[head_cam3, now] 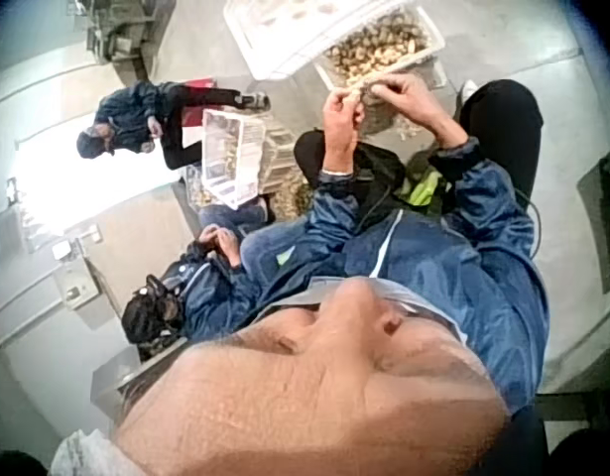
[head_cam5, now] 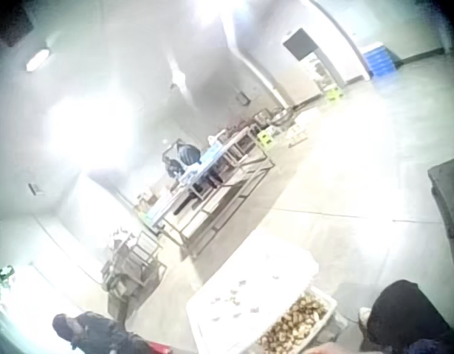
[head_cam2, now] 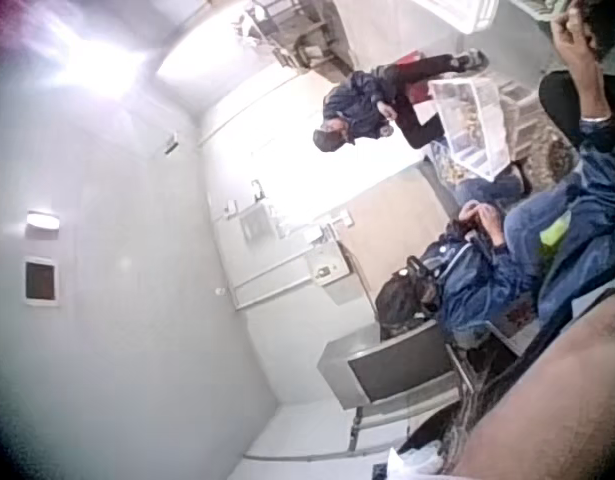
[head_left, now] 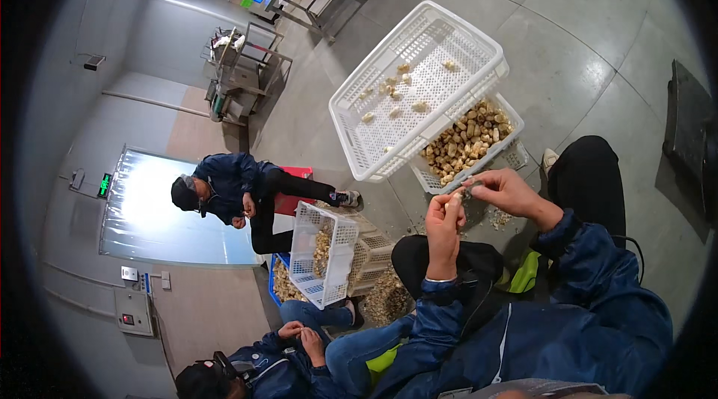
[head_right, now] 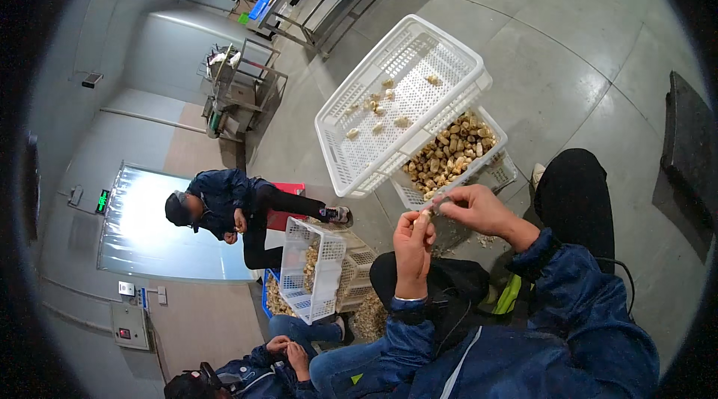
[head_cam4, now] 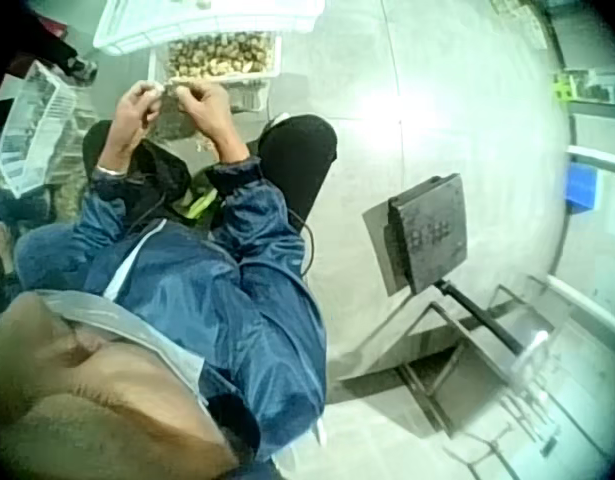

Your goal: The person picks up individual mushrooms from a lower container, peels or cleans them by hand, and places the processed mushrooms into a white plastic crate.

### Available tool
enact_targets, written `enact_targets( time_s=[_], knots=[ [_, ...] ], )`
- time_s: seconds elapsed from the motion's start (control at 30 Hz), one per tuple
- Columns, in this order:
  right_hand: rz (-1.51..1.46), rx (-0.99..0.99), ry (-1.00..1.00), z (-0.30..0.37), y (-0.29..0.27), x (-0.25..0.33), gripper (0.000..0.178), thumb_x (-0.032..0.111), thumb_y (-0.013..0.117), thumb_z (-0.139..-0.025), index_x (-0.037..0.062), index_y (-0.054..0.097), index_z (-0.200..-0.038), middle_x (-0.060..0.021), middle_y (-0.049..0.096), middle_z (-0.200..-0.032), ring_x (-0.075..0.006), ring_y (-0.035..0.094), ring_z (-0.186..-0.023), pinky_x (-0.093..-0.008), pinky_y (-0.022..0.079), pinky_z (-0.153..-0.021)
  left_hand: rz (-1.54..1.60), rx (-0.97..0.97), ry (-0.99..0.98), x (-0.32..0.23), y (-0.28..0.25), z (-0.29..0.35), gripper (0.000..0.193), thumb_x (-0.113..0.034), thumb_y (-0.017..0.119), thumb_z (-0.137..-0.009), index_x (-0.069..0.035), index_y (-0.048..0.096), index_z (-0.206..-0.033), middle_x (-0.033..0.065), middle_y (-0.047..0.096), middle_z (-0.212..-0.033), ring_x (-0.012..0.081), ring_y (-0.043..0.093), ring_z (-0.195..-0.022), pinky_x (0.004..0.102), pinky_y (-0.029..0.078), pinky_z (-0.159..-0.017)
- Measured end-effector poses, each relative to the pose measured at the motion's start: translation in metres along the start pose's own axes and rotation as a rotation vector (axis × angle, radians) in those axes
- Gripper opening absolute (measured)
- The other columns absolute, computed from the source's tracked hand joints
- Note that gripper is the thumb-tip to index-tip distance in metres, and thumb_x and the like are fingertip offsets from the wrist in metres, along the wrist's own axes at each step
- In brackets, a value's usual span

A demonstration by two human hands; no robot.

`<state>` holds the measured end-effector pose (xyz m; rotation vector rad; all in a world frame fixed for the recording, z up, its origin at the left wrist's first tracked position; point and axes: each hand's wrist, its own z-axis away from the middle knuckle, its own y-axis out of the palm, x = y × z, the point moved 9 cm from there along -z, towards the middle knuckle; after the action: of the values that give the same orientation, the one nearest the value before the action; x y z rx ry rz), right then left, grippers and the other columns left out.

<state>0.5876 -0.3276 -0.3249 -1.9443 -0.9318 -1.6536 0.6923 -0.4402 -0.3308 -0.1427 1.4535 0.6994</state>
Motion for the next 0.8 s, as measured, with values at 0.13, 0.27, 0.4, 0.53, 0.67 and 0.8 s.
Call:
enact_targets(
  time_s=[0.13, 0.27, 0.4, 0.53, 0.67, 0.8],
  knots=[
    [0.021, 0.034, 0.092, 0.005, 0.002, 0.003, 0.02, 0.018, 0.065, -0.087, -0.0015, 0.068, -0.09, -0.003, 0.065, -0.078, -0.0058, 0.055, -0.072, -0.0248, 0.045, -0.064, -0.02, -0.039, 0.025, -0.002, 0.006, 0.007, 0.009, -0.009, 0.058, -0.095, -0.005, 0.051, -0.097, 0.0018, 0.054, -0.082, 0.0055, 0.046, -0.065, 0.0208, 0.038, -0.054],
    [-0.218, 0.131, 0.259, 0.006, 0.005, -0.012, 0.026, 0.019, 0.064, -0.088, -0.0001, 0.069, -0.105, -0.0035, 0.068, -0.087, -0.0051, 0.057, -0.079, -0.0233, 0.047, -0.07, 0.02, -0.011, 0.046, -0.013, 0.012, 0.013, 0.01, -0.01, 0.059, -0.095, -0.004, 0.051, -0.098, 0.0035, 0.058, -0.088, 0.0047, 0.046, -0.066, 0.0203, 0.038, -0.055],
    [-0.179, 0.138, 0.163, 0.007, 0.011, -0.002, 0.028, 0.018, 0.061, -0.091, -0.0012, 0.068, -0.109, -0.002, 0.068, -0.093, -0.0058, 0.058, -0.083, -0.0238, 0.047, -0.073, -0.443, -0.011, 0.2, -0.019, 0.009, 0.017, 0.01, -0.009, 0.057, -0.096, -0.004, 0.05, -0.1, 0.0134, 0.062, -0.115, 0.0059, 0.047, -0.067, 0.0209, 0.039, -0.059],
    [-0.21, 0.206, 0.264, 0.008, 0.013, 0.003, 0.027, 0.016, 0.061, -0.091, -0.0007, 0.067, -0.111, -0.0032, 0.069, -0.096, -0.0059, 0.058, -0.088, -0.0243, 0.047, -0.078, -0.029, 0.058, 0.072, -0.014, 0.005, 0.019, 0.009, -0.008, 0.056, -0.096, -0.004, 0.05, -0.1, 0.0137, 0.062, -0.116, 0.0053, 0.047, -0.07, 0.0211, 0.041, -0.062],
    [-0.145, 0.186, 0.195, 0.009, 0.016, 0.014, 0.025, 0.014, 0.061, -0.09, 0.0009, 0.068, -0.11, -0.0033, 0.068, -0.097, -0.0066, 0.057, -0.087, -0.0255, 0.047, -0.077, -0.129, 0.024, 0.098, -0.021, 0.006, 0.02, 0.008, -0.007, 0.056, -0.096, -0.004, 0.05, -0.1, 0.0137, 0.062, -0.114, 0.0066, 0.048, -0.07, 0.0214, 0.041, -0.062],
    [-0.164, 0.169, 0.148, 0.008, 0.017, 0.012, 0.022, 0.015, 0.062, -0.089, 0.0025, 0.07, -0.107, -0.0015, 0.068, -0.092, -0.0077, 0.058, -0.085, -0.0265, 0.048, -0.075, 0.158, -0.024, -0.019, -0.005, -0.003, 0.021, 0.006, -0.006, 0.055, -0.096, -0.005, 0.05, -0.099, 0.01, 0.062, -0.098, 0.0088, 0.049, -0.071, 0.0221, 0.042, -0.061]
  ],
)
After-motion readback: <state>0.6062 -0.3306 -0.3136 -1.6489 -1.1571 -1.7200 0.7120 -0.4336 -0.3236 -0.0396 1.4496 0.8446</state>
